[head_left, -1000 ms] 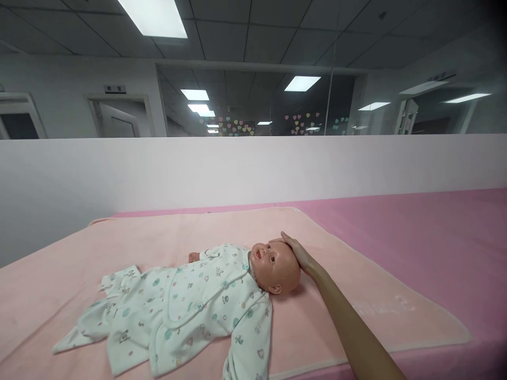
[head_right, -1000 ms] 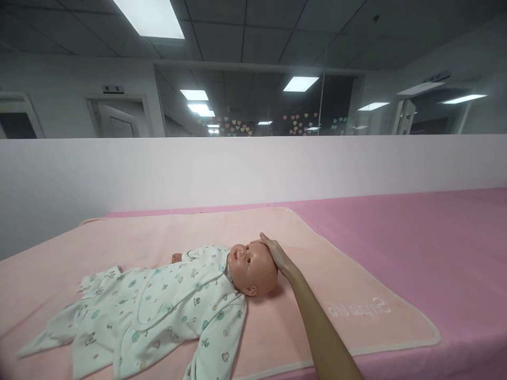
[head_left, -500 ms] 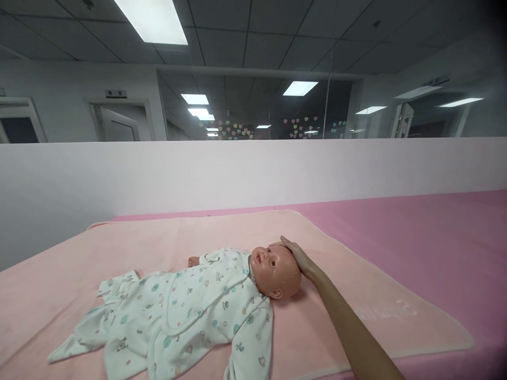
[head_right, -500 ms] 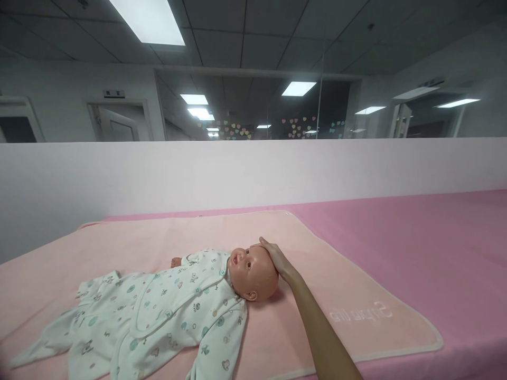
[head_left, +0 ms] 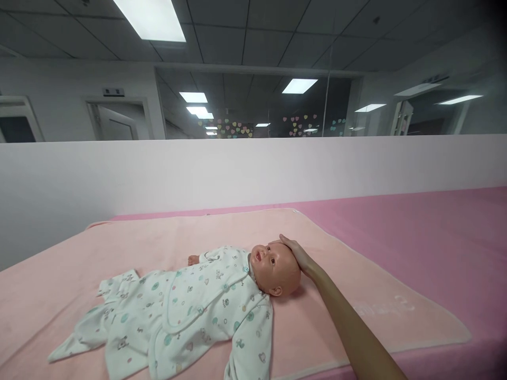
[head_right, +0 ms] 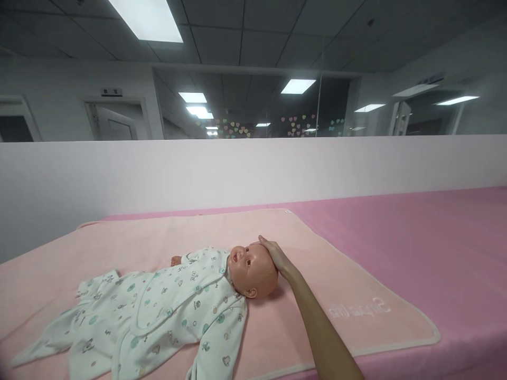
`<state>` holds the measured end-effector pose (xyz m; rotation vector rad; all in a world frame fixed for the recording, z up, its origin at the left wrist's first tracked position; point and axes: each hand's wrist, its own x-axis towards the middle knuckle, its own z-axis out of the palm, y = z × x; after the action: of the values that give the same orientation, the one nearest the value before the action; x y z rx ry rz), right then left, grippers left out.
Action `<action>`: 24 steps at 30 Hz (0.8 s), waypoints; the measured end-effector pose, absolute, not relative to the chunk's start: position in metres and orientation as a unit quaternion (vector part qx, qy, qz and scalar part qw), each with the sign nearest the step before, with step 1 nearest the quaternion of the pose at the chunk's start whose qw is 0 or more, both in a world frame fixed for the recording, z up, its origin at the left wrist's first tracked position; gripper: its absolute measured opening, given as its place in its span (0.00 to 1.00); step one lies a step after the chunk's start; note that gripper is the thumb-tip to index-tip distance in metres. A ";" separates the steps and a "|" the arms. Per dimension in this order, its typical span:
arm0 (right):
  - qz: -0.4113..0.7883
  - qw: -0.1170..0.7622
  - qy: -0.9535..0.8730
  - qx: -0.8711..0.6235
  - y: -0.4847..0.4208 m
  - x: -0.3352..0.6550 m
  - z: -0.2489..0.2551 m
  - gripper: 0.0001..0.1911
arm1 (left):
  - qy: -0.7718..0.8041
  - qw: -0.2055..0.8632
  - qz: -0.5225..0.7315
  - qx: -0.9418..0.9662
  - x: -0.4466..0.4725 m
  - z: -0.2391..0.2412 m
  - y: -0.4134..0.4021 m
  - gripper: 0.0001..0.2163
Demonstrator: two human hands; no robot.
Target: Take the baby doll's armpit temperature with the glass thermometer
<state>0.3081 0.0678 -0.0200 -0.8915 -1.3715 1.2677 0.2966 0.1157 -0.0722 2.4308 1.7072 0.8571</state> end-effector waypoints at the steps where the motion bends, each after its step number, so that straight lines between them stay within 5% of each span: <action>1: 0.527 0.511 -0.570 -0.369 0.068 0.308 -0.020 0.30 | 0.557 0.041 0.294 0.775 0.301 -0.069 0.112 0.18; 10: 0.532 0.515 -0.568 -0.359 0.069 0.308 -0.021 0.28 | 0.459 0.122 0.450 0.756 0.302 -0.055 0.095 0.16; 18: 0.530 0.510 -0.569 -0.367 0.064 0.307 -0.018 0.28 | 0.526 0.053 0.394 0.752 0.292 -0.042 0.079 0.14; 24: 0.538 0.509 -0.562 -0.369 0.062 0.307 -0.018 0.25 | 0.483 0.106 0.447 0.745 0.222 -0.018 0.043 0.15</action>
<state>0.3072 0.0616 -0.0175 -0.8884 -1.3538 1.2968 0.2217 0.0428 -0.0180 2.1952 1.4228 1.3174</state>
